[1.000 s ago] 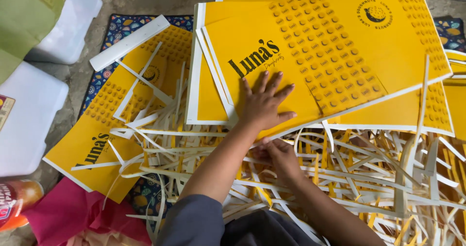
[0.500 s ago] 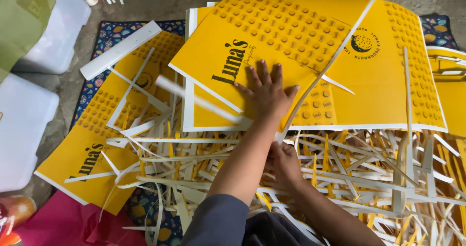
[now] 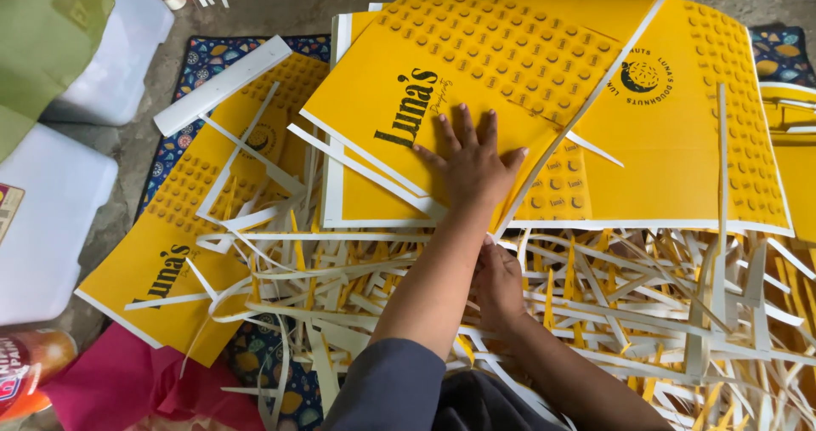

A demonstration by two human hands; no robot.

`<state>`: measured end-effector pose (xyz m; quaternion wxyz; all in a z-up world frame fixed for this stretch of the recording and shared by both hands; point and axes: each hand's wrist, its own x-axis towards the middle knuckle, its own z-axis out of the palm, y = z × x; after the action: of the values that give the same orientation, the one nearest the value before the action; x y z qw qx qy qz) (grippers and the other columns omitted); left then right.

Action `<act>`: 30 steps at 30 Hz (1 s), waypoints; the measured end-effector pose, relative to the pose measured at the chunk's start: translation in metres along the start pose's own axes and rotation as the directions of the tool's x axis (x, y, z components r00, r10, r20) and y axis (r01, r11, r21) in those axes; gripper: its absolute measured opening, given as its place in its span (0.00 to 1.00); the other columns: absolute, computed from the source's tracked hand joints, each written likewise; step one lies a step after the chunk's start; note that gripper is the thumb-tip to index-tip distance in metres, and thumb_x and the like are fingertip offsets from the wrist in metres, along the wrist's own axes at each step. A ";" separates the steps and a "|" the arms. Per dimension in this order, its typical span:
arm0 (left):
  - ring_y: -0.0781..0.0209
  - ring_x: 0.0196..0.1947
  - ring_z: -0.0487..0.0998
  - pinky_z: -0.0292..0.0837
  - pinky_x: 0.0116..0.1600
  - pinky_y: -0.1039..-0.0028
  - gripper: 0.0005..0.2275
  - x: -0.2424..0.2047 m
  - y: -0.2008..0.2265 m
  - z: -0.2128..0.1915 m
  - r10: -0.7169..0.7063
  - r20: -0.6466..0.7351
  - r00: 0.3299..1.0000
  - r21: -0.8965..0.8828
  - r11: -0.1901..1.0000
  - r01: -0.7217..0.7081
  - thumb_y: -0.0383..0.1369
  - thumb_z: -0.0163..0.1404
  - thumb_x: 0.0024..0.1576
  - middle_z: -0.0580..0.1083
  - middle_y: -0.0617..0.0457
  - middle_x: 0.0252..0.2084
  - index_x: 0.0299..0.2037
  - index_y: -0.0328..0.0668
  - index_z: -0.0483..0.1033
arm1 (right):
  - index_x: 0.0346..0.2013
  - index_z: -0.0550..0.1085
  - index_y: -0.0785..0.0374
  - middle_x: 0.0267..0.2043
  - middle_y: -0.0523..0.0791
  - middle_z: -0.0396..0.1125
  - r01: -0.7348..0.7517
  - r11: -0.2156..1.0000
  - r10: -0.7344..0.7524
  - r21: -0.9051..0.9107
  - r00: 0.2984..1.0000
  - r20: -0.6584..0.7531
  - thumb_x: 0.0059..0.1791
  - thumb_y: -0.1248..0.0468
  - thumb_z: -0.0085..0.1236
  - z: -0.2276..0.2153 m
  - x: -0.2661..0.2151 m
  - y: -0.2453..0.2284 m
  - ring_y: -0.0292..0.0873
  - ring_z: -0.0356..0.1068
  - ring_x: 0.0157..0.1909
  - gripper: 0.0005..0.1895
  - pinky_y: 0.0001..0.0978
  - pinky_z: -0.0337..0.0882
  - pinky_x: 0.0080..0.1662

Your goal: Picking up printed cardboard sheets, shaking off waste paper strips, and stacking them

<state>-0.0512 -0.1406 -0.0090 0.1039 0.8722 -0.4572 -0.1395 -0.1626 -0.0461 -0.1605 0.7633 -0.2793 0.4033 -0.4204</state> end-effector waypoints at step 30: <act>0.45 0.75 0.52 0.46 0.71 0.31 0.25 0.032 -0.037 0.055 0.306 -0.238 0.922 0.052 0.952 -0.303 0.49 0.51 0.53 0.57 0.49 0.73 0.63 0.66 0.71 | 0.29 0.73 0.66 0.33 0.54 0.74 0.018 1.000 -0.018 -0.006 0.999 0.029 0.57 0.61 0.55 0.002 0.013 -0.014 0.50 0.77 0.32 0.15 0.42 0.77 0.35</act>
<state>-0.0240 -0.1498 -0.0769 0.1737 0.8017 -0.5718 -0.0104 -0.1621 -0.0642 -0.1537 0.7642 -0.2914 0.3911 -0.4220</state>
